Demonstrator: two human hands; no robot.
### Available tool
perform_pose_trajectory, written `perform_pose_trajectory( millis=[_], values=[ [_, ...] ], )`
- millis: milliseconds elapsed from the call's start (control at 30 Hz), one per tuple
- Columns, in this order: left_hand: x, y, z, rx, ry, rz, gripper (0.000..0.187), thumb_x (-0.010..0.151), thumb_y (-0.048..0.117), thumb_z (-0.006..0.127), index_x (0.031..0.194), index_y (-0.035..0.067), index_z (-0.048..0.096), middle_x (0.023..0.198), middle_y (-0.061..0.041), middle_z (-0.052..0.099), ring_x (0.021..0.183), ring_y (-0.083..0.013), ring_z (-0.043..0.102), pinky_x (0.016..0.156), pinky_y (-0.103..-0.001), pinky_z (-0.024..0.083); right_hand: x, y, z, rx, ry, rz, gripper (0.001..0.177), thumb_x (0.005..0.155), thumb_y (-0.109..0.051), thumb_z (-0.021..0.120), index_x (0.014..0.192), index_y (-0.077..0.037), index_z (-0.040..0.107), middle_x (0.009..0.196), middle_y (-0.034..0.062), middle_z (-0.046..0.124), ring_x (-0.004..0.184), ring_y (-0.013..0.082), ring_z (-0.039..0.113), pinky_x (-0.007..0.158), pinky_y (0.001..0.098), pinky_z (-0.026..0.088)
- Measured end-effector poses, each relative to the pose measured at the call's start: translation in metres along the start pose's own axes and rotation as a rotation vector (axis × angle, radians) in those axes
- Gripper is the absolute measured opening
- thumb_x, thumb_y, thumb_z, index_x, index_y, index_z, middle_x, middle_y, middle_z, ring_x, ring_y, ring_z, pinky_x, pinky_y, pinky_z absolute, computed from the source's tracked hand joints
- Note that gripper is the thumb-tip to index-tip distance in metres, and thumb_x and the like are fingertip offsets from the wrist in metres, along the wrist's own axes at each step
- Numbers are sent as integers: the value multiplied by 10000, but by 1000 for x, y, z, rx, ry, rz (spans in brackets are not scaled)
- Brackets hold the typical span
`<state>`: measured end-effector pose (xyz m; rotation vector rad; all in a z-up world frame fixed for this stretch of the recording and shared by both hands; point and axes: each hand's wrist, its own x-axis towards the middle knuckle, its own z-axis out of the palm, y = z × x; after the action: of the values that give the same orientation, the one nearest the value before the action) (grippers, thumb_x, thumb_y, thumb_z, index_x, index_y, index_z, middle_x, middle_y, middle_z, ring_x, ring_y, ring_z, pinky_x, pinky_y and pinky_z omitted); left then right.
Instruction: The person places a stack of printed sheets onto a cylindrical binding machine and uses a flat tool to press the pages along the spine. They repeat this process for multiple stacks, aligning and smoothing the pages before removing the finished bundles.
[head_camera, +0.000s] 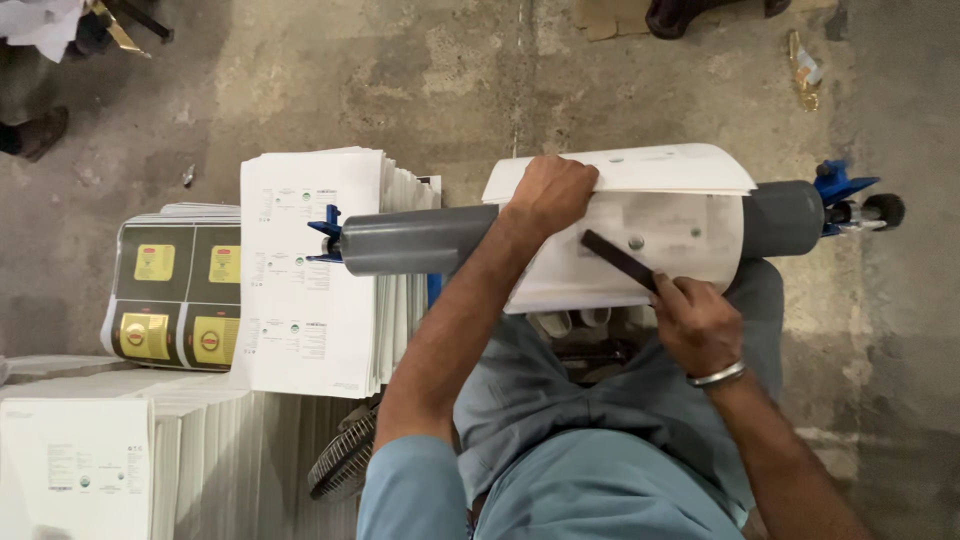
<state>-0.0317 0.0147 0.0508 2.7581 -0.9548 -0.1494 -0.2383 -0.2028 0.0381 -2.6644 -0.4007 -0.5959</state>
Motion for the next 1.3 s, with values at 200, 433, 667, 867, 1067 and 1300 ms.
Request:
perform_pose_trajectory(
  millis=[200, 433, 667, 867, 1067, 1300],
  values=[
    [-4, 10, -47, -16, -2, 94, 146, 857, 171, 640, 861, 104, 769, 842, -159, 746, 824, -360, 728, 724, -487, 566, 29, -35, 16, 22, -97, -107, 380, 847, -118, 760, 1225, -85, 731, 888, 101, 681, 785, 300, 663, 653, 421, 555],
    [-5, 18, -21, 69, -48, 60, 133, 815, 128, 642, 845, 106, 769, 852, -140, 759, 841, -321, 746, 735, -460, 577, 54, -74, 43, 67, -32, -244, 355, 862, -105, 717, 1213, -54, 695, 942, 122, 673, 843, 301, 667, 705, 405, 573],
    [-2, 17, -25, 49, -59, 66, 126, 800, 128, 645, 836, 104, 764, 840, -132, 758, 824, -323, 740, 711, -474, 568, 38, -40, 34, -154, -138, -81, 468, 938, -128, 693, 1395, -37, 656, 805, 122, 683, 661, 315, 621, 534, 433, 501],
    [0, 12, -30, -42, -55, 100, 148, 828, 214, 670, 810, 100, 762, 826, -162, 743, 824, -372, 718, 708, -509, 549, -17, 72, 7, -157, -66, 40, 76, 1021, -119, 652, 1089, -99, 681, 864, 132, 674, 770, 311, 664, 639, 417, 535],
    [-10, 15, -48, -13, -112, 102, 160, 870, 217, 654, 829, 96, 750, 825, -178, 733, 822, -389, 709, 725, -518, 540, 12, 168, -35, -93, -259, 211, 165, 995, -188, 608, 1081, -104, 720, 978, 169, 727, 842, 397, 677, 716, 475, 533],
    [-17, 18, -56, -18, -90, 102, 139, 830, 218, 675, 849, 101, 747, 798, -168, 731, 806, -381, 708, 706, -516, 536, 22, 152, -31, 59, -464, 476, 272, 1025, -338, 631, 1025, -77, 709, 806, 218, 681, 770, 425, 669, 709, 508, 533]
  ],
)
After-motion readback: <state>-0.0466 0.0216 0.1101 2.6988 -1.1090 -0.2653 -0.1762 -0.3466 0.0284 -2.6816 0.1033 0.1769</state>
